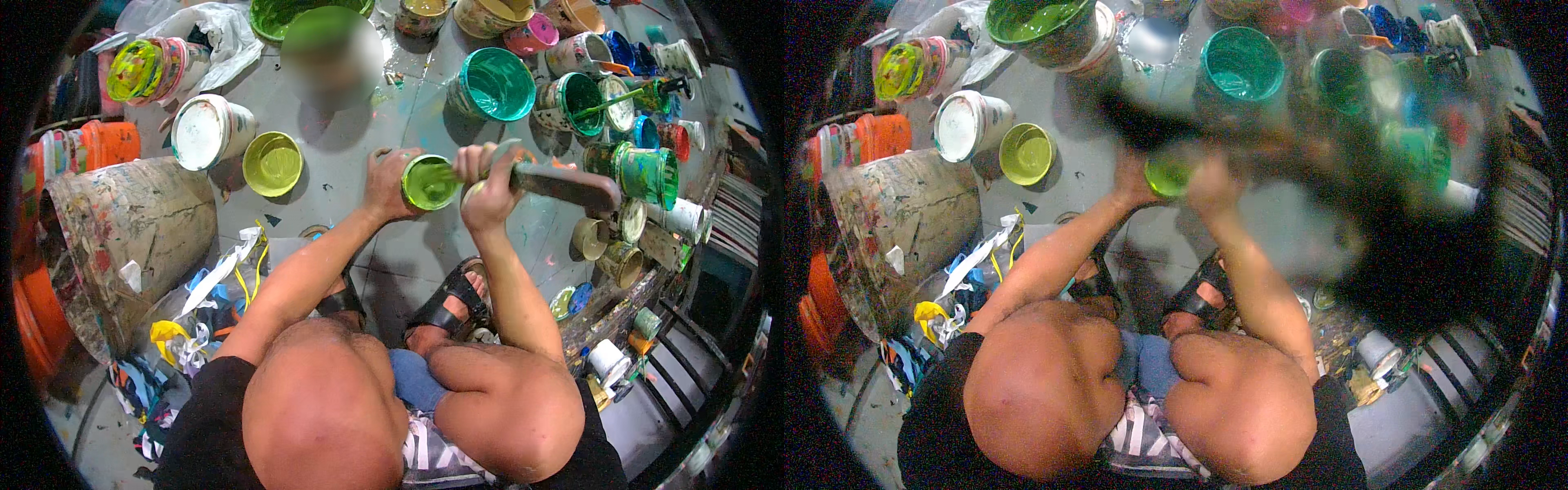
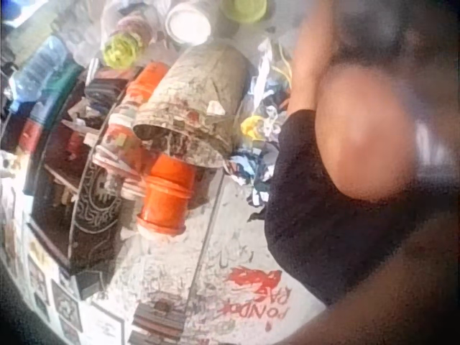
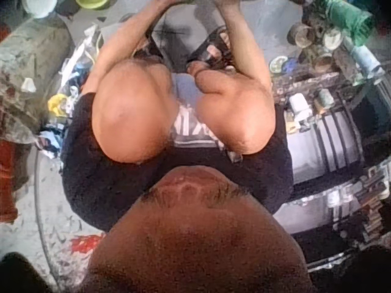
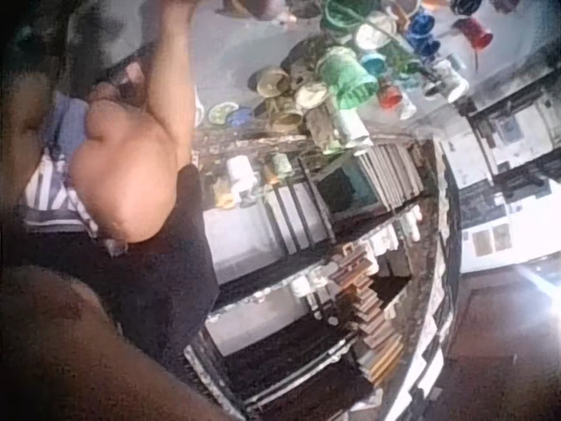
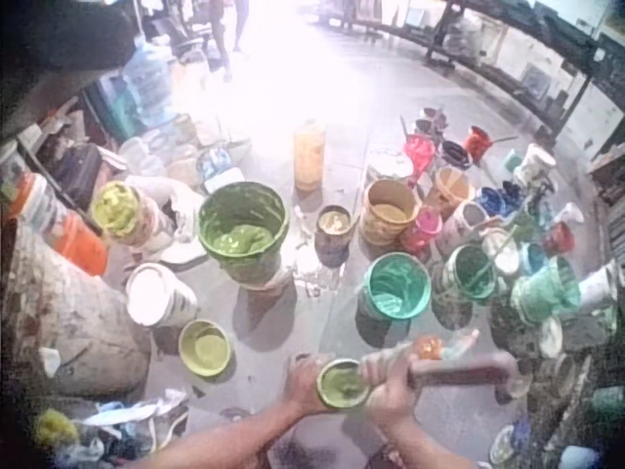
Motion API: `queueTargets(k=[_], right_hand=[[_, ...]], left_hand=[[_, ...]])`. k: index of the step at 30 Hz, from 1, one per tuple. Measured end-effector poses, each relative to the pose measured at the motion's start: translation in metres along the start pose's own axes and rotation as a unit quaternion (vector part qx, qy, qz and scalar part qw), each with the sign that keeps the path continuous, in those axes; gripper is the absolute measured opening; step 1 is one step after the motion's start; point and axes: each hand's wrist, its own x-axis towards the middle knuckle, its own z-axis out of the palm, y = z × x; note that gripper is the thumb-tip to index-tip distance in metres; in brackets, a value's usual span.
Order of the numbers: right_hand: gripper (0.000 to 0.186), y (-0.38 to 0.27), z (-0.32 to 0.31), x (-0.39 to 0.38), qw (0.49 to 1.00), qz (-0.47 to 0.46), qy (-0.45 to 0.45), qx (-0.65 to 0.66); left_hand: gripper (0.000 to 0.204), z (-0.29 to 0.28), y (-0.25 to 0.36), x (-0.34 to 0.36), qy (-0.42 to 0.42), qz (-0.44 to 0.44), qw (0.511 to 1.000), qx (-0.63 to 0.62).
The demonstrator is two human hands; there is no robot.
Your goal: The person mixes yellow paint in a cup using a spatula and transfers it into another container while sitting on the floor surrounded by various paint buckets.
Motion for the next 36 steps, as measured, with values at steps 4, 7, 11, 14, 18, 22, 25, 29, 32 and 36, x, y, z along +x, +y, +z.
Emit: queueTargets(k=[4,7,11,14,18,22,25,29,32,36], right_hand=[[0.037,0.041,0.004,-0.003,0.998,-0.01,0.039,-0.058],[0.037,0.01,0.004,-0.008,1.0,0.006,-0.017,-0.015],[0.042,0.023,-0.009,-0.005,0.999,0.028,-0.002,-0.018],[0.047,0.024,0.008,-0.022,0.998,0.009,0.001,0.066],[0.043,0.008,0.008,0.007,0.997,-0.079,0.004,-0.016],[0.035,0.017,0.024,-0.02,0.977,-0.177,-0.077,-0.095],[0.027,0.013,-0.002,-0.02,0.98,-0.15,-0.102,-0.082],[0.02,0.021,0.003,-0.003,0.945,-0.222,-0.045,-0.238],[0.021,0.012,0.033,-0.027,0.966,-0.212,-0.145,-0.015],[0.036,0.01,-0.017,-0.004,0.924,-0.267,-0.158,-0.223]], left_hand=[[0.078,-0.019,0.016,0.005,0.034,0.025,0.999,-0.013],[0.081,-0.008,0.004,0.0,0.022,0.011,0.999,0.021],[0.082,-0.021,0.018,0.005,0.018,0.031,0.999,0.015],[0.086,-0.015,0.003,0.005,0.006,0.006,1.0,0.021],[0.083,-0.018,0.014,0.004,0.036,0.025,0.999,-0.03],[0.079,-0.015,-0.004,0.0,0.063,0.044,0.997,0.021],[0.072,-0.014,0.012,-0.004,0.044,0.019,0.999,-0.016],[0.072,-0.019,0.016,0.006,0.056,0.054,0.997,-0.007],[0.078,-0.006,-0.003,-0.004,0.089,0.071,0.992,0.049],[0.072,-0.012,0.01,-0.002,0.027,0.006,0.999,-0.036]])
